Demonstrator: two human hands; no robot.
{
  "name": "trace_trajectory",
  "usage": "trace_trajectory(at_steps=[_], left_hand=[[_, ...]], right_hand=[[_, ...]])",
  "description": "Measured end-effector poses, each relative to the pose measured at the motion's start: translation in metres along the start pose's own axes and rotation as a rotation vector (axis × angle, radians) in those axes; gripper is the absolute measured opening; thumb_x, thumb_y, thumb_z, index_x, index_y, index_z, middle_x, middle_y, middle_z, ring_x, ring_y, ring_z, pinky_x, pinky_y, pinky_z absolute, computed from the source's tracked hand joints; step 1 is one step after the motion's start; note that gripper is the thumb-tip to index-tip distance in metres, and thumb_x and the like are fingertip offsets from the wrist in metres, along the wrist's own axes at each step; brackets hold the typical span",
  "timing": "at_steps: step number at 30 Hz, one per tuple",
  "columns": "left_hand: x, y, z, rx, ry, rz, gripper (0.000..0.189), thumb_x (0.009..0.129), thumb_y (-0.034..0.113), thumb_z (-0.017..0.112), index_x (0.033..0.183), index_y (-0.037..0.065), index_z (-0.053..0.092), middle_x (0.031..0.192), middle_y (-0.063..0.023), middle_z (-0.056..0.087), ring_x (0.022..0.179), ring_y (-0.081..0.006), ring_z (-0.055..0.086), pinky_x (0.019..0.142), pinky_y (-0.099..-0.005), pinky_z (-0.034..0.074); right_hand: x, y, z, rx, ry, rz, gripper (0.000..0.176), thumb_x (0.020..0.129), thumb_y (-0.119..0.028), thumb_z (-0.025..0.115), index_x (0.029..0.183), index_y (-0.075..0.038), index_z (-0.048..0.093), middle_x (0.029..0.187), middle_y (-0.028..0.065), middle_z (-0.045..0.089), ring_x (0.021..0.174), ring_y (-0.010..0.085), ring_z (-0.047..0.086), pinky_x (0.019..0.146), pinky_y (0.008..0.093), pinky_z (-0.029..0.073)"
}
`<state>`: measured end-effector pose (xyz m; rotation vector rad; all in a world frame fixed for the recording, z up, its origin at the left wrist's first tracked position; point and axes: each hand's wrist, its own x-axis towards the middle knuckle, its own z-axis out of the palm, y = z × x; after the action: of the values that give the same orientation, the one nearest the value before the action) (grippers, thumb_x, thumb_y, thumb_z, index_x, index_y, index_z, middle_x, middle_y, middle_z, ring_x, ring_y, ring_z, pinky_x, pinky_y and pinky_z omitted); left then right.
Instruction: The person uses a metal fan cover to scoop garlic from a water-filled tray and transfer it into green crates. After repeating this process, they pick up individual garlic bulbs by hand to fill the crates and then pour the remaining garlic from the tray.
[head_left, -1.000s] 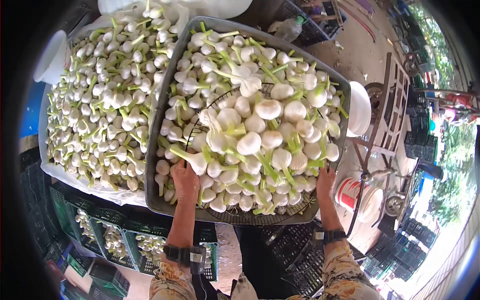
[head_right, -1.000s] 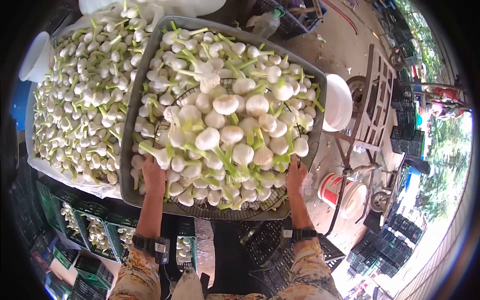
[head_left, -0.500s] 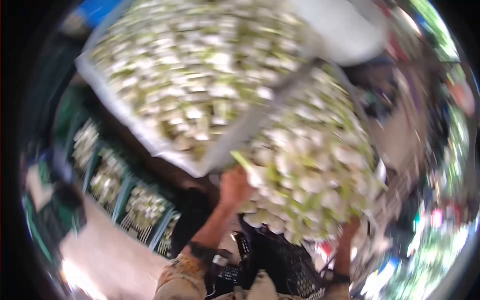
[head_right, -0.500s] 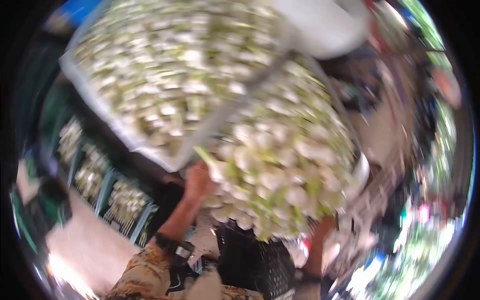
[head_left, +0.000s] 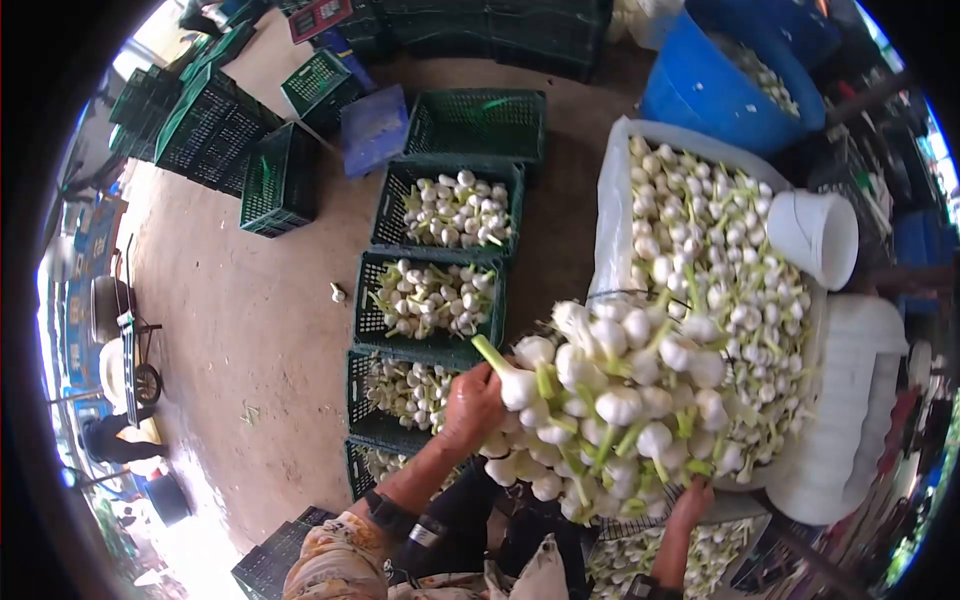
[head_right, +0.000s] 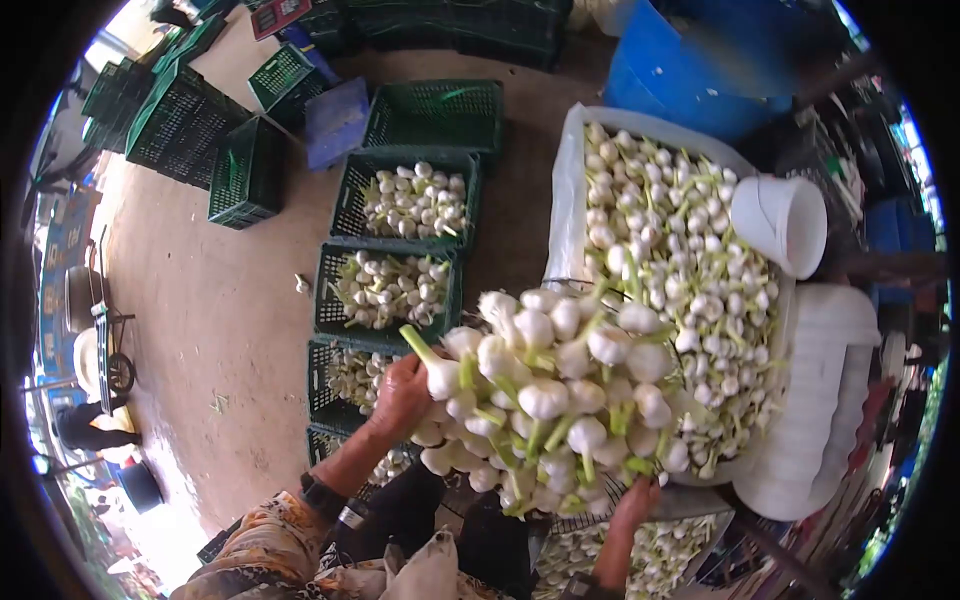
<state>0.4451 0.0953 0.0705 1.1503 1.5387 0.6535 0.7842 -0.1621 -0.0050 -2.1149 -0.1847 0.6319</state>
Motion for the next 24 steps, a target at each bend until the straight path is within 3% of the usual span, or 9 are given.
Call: trace_trajectory(at_steps=[5,6,7,8,12,14,16,22,24], left_hand=[[0.127,0.021,-0.093,0.092,0.209,-0.033,0.030,0.093,0.021,0.044,0.096,-0.002,0.063,0.080,-0.0185,0.065,0.071,-0.0239,0.062,0.066,-0.0381,0.047],[0.154,0.026,-0.108,0.111,0.237,0.060,0.030,0.094,0.022,0.044,0.095,-0.003,0.062,0.079,-0.0169,0.065,0.068,-0.0219,0.060,0.064,-0.0374,0.047],[0.190,0.011,-0.127,0.040,0.220,-0.042,0.030,0.095,0.026,0.048,0.101,0.000,0.062,0.082,-0.0012,0.062,0.068,-0.0082,0.053,0.060,-0.0274,0.046],[0.199,0.061,-0.129,0.115,0.248,-0.153,0.030,0.094,0.026,0.049,0.103,0.001,0.062,0.081,-0.0011,0.062,0.068,-0.0090,0.055,0.061,-0.0270,0.047],[0.342,0.013,-0.175,0.081,0.340,-0.173,0.030,0.094,0.022,0.046,0.105,-0.001,0.061,0.088,-0.0053,0.063,0.075,-0.0127,0.058,0.065,-0.0291,0.048],[0.406,0.013,-0.194,0.209,0.284,-0.212,0.032,0.088,0.023,0.047,0.102,-0.002,0.062,0.093,-0.0164,0.065,0.083,-0.0236,0.062,0.073,-0.0375,0.047],[0.475,-0.004,-0.216,0.107,0.205,-0.323,0.030,0.086,0.022,0.051,0.095,-0.005,0.063,0.085,-0.0129,0.064,0.076,-0.0198,0.062,0.066,-0.0371,0.049],[0.602,0.058,-0.208,-0.110,0.279,-0.744,0.022,0.085,0.008,0.042,0.102,-0.002,0.052,0.085,-0.0136,0.060,0.069,-0.0285,0.064,0.060,-0.0536,0.057],[0.623,0.050,-0.209,0.000,0.203,-0.768,0.018,0.083,0.005,0.043,0.095,-0.007,0.049,0.081,-0.0178,0.057,0.068,-0.0331,0.065,0.057,-0.0482,0.055]], right_hand=[[0.064,-0.159,0.206,-0.011,-0.399,-0.109,0.037,0.096,-0.028,0.051,0.072,-0.001,0.056,0.065,-0.0067,0.044,0.062,0.0065,0.035,0.054,0.0264,0.030],[0.077,-0.182,0.245,0.004,-0.452,-0.158,0.040,0.096,-0.030,0.050,0.073,0.002,0.057,0.065,-0.0041,0.049,0.062,0.0077,0.037,0.055,0.0277,0.032],[0.086,-0.208,0.284,0.003,-0.479,-0.211,0.043,0.095,-0.033,0.049,0.077,0.005,0.060,0.066,0.0000,0.054,0.064,0.0099,0.042,0.058,0.0302,0.036],[0.107,-0.221,0.317,-0.138,-0.535,-0.249,0.045,0.095,-0.035,0.047,0.082,0.006,0.061,0.067,0.0060,0.058,0.066,0.0129,0.046,0.063,0.0335,0.040],[0.183,-0.272,0.475,-0.387,-0.724,-0.330,0.054,0.090,-0.044,0.038,0.092,0.005,0.062,0.092,0.0329,0.059,0.095,0.0461,0.057,0.081,0.0477,0.041],[0.235,-0.259,0.564,-0.504,-0.790,-0.493,0.050,0.091,-0.036,0.040,0.070,0.006,0.058,0.059,0.0156,0.057,0.057,0.0283,0.057,0.056,0.0416,0.042],[0.248,-0.298,0.619,-0.459,-0.981,-0.092,0.041,0.091,-0.029,0.039,0.061,-0.005,0.054,0.050,0.0079,0.047,0.035,0.0171,0.040,0.036,0.0348,0.032],[0.299,-0.335,0.747,-0.453,-1.215,0.315,0.019,0.079,-0.015,0.043,0.061,-0.011,0.046,0.052,0.0023,0.042,0.038,0.0103,0.030,0.035,0.0256,0.020],[0.311,-0.325,0.767,-0.449,-1.207,0.432,0.015,0.079,-0.014,0.044,0.065,-0.011,0.049,0.056,0.0038,0.048,0.039,0.0097,0.031,0.036,0.0246,0.019]])
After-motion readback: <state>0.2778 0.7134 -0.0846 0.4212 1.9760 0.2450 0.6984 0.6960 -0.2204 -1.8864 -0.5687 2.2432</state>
